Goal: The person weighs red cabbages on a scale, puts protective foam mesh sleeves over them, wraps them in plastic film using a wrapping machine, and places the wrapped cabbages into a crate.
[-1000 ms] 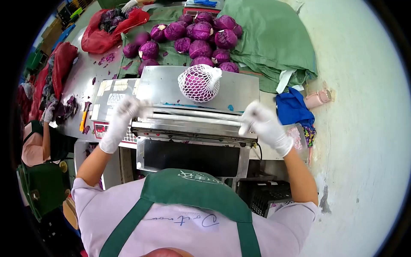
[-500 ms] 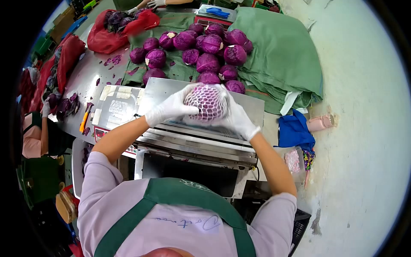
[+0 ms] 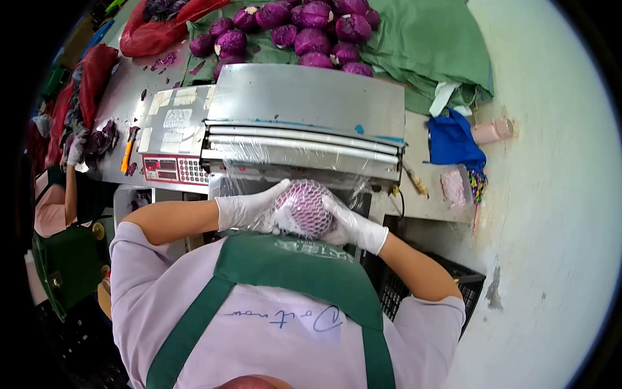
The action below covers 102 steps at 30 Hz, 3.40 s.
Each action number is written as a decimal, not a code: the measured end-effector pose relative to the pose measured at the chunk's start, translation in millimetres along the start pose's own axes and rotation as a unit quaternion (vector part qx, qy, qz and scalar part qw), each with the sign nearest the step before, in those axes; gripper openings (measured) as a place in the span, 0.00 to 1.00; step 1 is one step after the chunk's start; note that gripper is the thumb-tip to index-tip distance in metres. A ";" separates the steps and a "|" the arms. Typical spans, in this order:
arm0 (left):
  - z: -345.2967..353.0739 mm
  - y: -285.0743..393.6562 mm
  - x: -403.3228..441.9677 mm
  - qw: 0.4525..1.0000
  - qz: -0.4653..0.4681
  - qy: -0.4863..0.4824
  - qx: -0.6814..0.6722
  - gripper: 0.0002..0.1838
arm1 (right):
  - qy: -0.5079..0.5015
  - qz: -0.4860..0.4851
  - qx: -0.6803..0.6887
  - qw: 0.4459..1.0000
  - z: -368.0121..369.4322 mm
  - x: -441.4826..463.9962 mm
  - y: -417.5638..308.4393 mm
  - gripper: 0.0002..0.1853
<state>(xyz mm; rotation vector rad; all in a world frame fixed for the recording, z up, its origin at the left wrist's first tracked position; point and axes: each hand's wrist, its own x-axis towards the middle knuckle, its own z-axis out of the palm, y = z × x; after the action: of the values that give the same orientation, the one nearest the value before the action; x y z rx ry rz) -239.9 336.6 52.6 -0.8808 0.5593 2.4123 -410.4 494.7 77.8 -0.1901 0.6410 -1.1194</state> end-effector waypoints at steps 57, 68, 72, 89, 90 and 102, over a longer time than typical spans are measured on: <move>113.5 -108.6 -13.7 0.984 -0.071 -0.084 0.141 0.48 | 0.504 -0.459 -0.311 0.662 98.9 -145.0 208.0 0.35; 243.0 -157.8 45.9 0.852 0.133 -0.261 0.435 0.44 | 0.406 -0.569 0.259 0.667 16.0 -395.0 300.9 0.39; 217.4 -161.8 70.0 0.873 0.134 -0.141 0.446 0.40 | 0.466 -0.438 0.411 0.650 -68.7 -423.9 334.6 0.38; 163.0 -160.3 35.1 0.921 0.216 0.022 0.325 0.28 | 0.817 -0.262 -0.052 0.511 -183.8 -370.9 267.3 0.36; 156.5 -156.8 27.1 0.917 0.226 0.036 0.328 0.27 | 0.693 -0.388 -0.063 0.604 -178.8 -373.5 257.6 0.33; 34.3 -74.3 -93.6 0.794 0.519 0.099 0.300 0.23 | 0.554 -0.487 -0.437 0.515 -64.2 -99.8 91.3 0.21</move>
<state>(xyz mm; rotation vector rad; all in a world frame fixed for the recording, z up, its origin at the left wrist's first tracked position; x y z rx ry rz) -150.8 383.5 125.5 -0.5803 2.2235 2.6515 -403.8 633.9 22.9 -0.8095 2.5237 -1.8619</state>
